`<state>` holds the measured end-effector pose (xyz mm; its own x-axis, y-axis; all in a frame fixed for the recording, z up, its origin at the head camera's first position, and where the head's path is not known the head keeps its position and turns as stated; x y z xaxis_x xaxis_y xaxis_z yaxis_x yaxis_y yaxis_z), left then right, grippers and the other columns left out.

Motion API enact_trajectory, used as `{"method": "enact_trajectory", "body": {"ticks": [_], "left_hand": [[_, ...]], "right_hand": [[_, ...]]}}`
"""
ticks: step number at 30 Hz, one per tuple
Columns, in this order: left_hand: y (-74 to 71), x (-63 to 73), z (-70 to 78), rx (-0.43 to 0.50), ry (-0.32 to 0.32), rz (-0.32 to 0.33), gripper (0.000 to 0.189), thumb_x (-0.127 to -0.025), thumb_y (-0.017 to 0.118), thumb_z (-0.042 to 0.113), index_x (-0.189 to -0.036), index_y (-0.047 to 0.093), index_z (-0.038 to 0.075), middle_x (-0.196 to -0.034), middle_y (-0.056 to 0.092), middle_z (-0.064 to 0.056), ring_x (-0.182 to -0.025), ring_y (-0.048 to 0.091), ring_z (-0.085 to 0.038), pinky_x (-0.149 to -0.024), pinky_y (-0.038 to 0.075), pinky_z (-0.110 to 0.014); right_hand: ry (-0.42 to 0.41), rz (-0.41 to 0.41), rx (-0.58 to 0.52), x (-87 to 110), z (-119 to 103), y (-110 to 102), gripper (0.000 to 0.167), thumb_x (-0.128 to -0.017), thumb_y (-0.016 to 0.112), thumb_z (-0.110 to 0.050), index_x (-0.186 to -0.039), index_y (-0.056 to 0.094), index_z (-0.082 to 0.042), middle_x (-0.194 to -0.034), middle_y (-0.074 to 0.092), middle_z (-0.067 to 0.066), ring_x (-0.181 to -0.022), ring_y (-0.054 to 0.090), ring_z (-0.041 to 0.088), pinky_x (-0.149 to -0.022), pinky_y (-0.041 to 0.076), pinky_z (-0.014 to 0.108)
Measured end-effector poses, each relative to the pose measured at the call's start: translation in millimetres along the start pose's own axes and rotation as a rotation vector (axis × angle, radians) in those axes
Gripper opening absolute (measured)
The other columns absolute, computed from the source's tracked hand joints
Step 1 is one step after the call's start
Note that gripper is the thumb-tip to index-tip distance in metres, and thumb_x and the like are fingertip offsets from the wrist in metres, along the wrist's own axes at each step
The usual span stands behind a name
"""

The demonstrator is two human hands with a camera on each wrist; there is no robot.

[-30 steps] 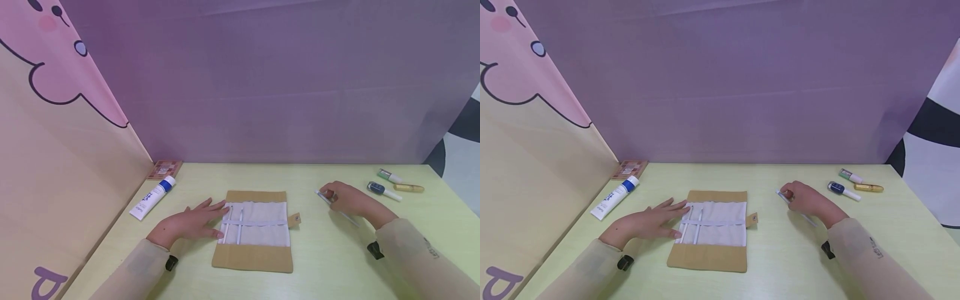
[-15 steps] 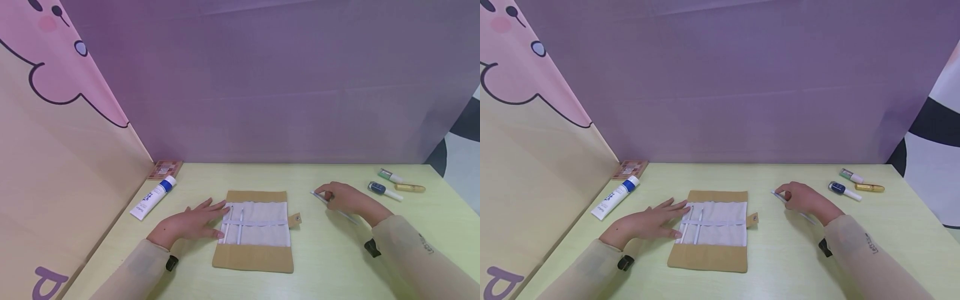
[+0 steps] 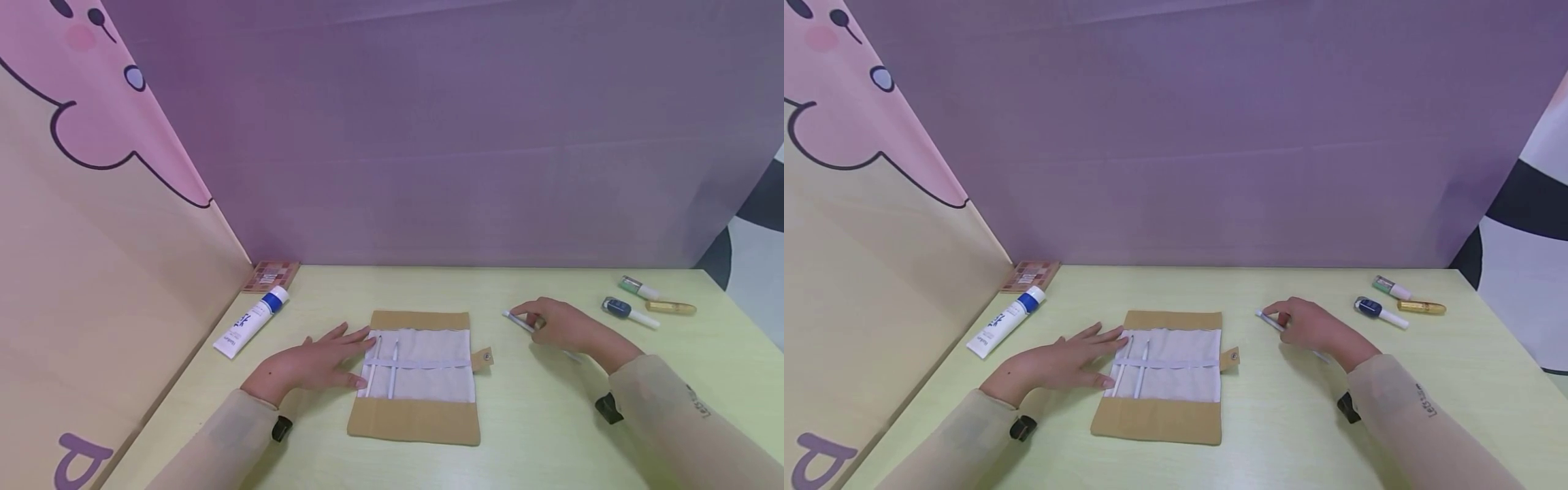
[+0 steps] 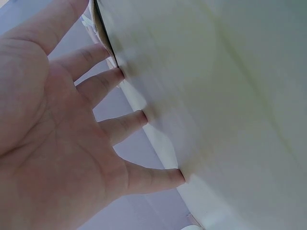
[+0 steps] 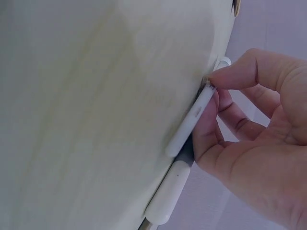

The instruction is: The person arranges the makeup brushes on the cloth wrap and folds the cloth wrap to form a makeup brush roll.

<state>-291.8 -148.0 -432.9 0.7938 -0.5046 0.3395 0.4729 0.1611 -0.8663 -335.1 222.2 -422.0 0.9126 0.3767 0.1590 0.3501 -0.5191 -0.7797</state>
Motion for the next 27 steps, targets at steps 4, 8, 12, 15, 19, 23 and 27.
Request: {"method": "enact_trajectory", "body": {"ticks": [4,8,12,15,19,23,27], "left_hand": [[0.4,-0.1,-1.2,-0.001,-0.007,-0.004,0.083,-0.099,0.068,0.058,-0.169,0.033,0.031,-0.182,0.018,0.005,-0.170,0.004,-0.042,-0.117,0.007,-0.091],[1.3,-0.5,-2.6,0.004,-0.012,-0.005,0.084,-0.098,0.069,0.058,-0.169,0.033,0.031,-0.182,0.018,0.006,-0.170,0.004,-0.042,-0.117,0.007,-0.092],[1.1,-0.8,-2.1,0.000,-0.006,-0.005,0.083,-0.099,0.069,0.058,-0.169,0.033,0.031,-0.182,0.018,0.006,-0.170,0.004,-0.042,-0.117,0.007,-0.092],[0.5,-0.5,0.1,0.002,0.002,-0.006,0.083,-0.099,0.069,0.057,-0.169,0.033,0.030,-0.182,0.019,0.005,-0.170,0.004,-0.043,-0.116,0.007,-0.092],[0.9,-0.5,1.4,0.008,0.004,-0.010,0.083,-0.099,0.069,0.057,-0.169,0.033,0.031,-0.182,0.019,0.005,-0.170,0.004,-0.043,-0.117,0.007,-0.092],[1.0,-0.4,1.4,0.007,0.006,-0.011,0.083,-0.099,0.069,0.057,-0.169,0.033,0.031,-0.182,0.019,0.004,-0.170,0.004,-0.043,-0.116,0.007,-0.092],[0.9,-0.5,0.6,0.001,0.006,-0.010,0.083,-0.099,0.069,0.057,-0.169,0.033,0.031,-0.182,0.019,0.004,-0.170,0.004,-0.043,-0.116,0.007,-0.093]], "right_hand": [[-0.016,-0.013,-0.031,-2.4,-0.6,1.2,0.059,-0.090,0.065,0.007,-0.149,0.058,0.001,-0.122,0.066,0.022,-0.099,0.063,0.027,-0.078,0.055,0.033],[-0.019,-0.026,-0.050,-4.2,-1.9,2.3,0.061,-0.089,0.064,0.007,-0.150,0.057,0.002,-0.119,0.066,0.020,-0.094,0.060,0.024,-0.077,0.053,0.032],[-0.011,-0.037,-0.079,-3.3,-1.4,3.6,0.061,-0.090,0.064,0.005,-0.151,0.057,-0.001,-0.120,0.065,0.019,-0.092,0.059,0.023,-0.077,0.053,0.032],[0.007,-0.042,-0.116,-2.1,0.4,4.0,0.060,-0.093,0.064,0.002,-0.152,0.057,-0.005,-0.125,0.065,0.018,-0.098,0.061,0.024,-0.079,0.054,0.032],[0.015,-0.047,-0.206,-0.7,1.1,4.2,0.063,-0.094,0.066,-0.003,-0.156,0.054,-0.006,-0.135,0.064,0.022,-0.109,0.064,0.026,-0.084,0.055,0.033],[0.006,-0.051,-0.272,-0.4,-0.3,4.0,0.068,-0.094,0.069,-0.006,-0.159,0.049,-0.003,-0.138,0.064,0.025,-0.111,0.067,0.026,-0.086,0.055,0.034],[0.016,-0.055,-0.318,-1.5,-0.6,3.8,0.075,-0.093,0.069,-0.005,-0.163,0.042,-0.002,-0.137,0.063,0.025,-0.107,0.070,0.023,-0.089,0.054,0.034]]}}
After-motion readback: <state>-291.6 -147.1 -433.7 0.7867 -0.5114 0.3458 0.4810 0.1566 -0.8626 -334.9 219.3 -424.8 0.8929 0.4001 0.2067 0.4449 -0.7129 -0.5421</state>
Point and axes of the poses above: each hand's wrist, its own x-axis away from the middle knuckle, its own y-axis out of the palm, z = x × y, the point moved 10 cm from there along -x, towards the middle knuckle
